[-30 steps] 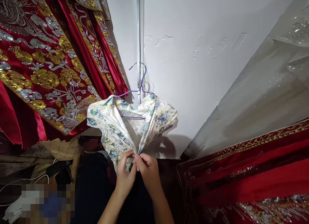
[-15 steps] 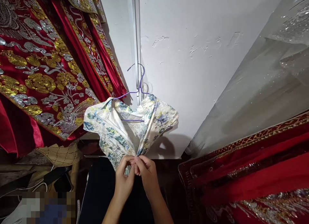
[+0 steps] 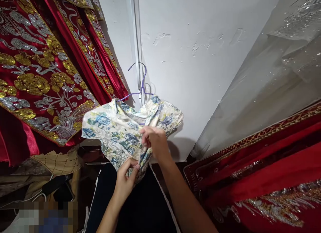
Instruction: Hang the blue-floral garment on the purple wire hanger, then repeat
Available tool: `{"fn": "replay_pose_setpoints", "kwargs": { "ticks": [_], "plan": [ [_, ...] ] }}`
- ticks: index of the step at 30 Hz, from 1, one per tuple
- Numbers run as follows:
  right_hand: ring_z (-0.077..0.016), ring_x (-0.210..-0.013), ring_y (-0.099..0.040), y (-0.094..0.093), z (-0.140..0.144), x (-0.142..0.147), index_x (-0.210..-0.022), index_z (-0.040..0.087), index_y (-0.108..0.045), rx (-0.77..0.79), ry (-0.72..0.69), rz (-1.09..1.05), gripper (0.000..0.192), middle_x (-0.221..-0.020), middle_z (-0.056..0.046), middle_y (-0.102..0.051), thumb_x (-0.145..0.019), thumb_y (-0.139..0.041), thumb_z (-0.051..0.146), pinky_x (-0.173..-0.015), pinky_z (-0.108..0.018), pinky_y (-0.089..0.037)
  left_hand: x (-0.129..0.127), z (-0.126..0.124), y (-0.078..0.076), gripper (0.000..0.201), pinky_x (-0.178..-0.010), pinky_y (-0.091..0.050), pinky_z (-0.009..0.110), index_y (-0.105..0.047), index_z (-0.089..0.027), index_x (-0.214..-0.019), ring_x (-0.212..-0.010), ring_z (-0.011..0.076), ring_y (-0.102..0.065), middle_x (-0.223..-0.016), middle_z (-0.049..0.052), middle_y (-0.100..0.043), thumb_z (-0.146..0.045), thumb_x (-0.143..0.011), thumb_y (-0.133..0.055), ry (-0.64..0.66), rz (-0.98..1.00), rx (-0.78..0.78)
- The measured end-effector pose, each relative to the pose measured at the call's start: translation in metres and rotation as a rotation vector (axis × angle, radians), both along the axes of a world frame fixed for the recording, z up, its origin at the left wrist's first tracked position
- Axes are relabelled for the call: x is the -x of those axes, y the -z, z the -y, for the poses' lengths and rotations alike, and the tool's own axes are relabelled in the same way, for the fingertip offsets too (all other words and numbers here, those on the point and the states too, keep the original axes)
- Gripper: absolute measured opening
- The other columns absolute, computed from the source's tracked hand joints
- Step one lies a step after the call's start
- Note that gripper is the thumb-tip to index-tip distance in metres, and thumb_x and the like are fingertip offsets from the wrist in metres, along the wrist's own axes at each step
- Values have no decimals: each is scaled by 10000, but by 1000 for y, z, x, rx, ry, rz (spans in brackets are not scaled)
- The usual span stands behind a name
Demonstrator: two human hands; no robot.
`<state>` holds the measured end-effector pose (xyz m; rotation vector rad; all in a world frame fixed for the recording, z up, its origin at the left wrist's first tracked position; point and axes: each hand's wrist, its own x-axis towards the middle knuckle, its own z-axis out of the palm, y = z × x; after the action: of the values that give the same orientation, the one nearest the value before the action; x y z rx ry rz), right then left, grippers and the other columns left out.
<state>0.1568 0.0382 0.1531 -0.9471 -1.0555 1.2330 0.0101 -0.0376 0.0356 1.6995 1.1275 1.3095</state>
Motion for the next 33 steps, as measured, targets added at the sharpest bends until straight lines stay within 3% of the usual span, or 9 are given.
{"fn": "replay_pose_setpoints", "kwargs": {
  "ticks": [5, 10, 13, 15, 18, 21, 23, 28, 33],
  "plan": [
    [-46, -380, -361, -54, -33, 1, -722, 124, -708, -132, 39, -130, 236, -479, 22, -547, -824, -678, 335, -362, -188, -214, 5, 12, -9, 219, -765, -406, 290, -514, -200, -829, -832, 180, -525, -868, 34, -529, -273, -1027, -456, 145, -229, 28],
    [-64, -403, -397, -56, -14, 6, -761, 146, -706, -229, -1, 62, 263, -492, 18, -571, -901, -594, 338, -398, -192, -282, 19, 2, -25, 180, -772, -441, 306, -556, -211, -872, -852, 192, -572, -889, 39, -585, -266, -1021, -469, 147, -320, 37],
    [-73, -430, -407, -51, 3, 9, -753, 164, -685, -228, 6, 168, 253, -481, 33, -553, -918, -564, 311, -437, -195, -316, 23, -15, -57, 155, -865, -473, 326, -632, -229, -997, -983, 201, -623, -1012, 51, -660, -247, -1023, -480, 114, -248, -76],
    [-78, -432, -401, -53, 11, 10, -740, 171, -674, -210, 27, 205, 236, -472, 41, -539, -910, -562, 289, -440, -201, -313, 23, -29, -87, 223, -910, -484, 334, -636, -262, -1182, -1041, 197, -639, -1104, 54, -681, -225, -1025, -483, 13, -177, -213],
    [-85, -430, -406, -59, 16, 7, -749, 177, -676, -224, 38, 247, 231, -481, 40, -550, -912, -554, 287, -442, -213, -322, 20, -54, -134, 358, -882, -505, 325, -584, -287, -1352, -972, 175, -665, -1099, 48, -697, -192, -1016, -502, -126, -130, -466],
    [-91, -444, -434, -61, 14, 3, -769, 178, -682, -273, 52, 273, 238, -486, 40, -548, -923, -556, 308, -461, -217, -349, 16, -75, -170, 281, -844, -507, 321, -647, -245, -1257, -924, 172, -655, -1071, 51, -707, -203, -1004, -534, -115, -210, -626],
    [-92, -446, -430, -57, 10, 2, -775, 176, -686, -291, 83, 281, 242, -478, 44, -530, -924, -570, 328, -458, -217, -340, 12, -84, -183, 176, -841, -493, 332, -681, -212, -1103, -924, 184, -638, -1014, 53, -709, -222, -1003, -537, -99, -292, -677],
    [-94, -442, -428, -39, -1, 10, -700, 181, -645, -259, 112, 251, 284, -467, 51, -487, -900, -605, 379, -453, -226, -330, 6, -85, -183, 96, -942, -400, 403, -637, -216, -989, -957, 218, -581, -960, 39, -703, -236, -994, -543, -222, -427, -748],
    [-97, -446, -423, -30, -11, 21, -659, 192, -600, -252, 110, 162, 292, -481, 44, -495, -878, -613, 384, -463, -238, -329, 0, -83, -172, 96, -904, -420, 373, -602, -205, -958, -930, 210, -565, -935, 44, -667, -227, -999, -518, -279, -320, -702]
  ]
}}
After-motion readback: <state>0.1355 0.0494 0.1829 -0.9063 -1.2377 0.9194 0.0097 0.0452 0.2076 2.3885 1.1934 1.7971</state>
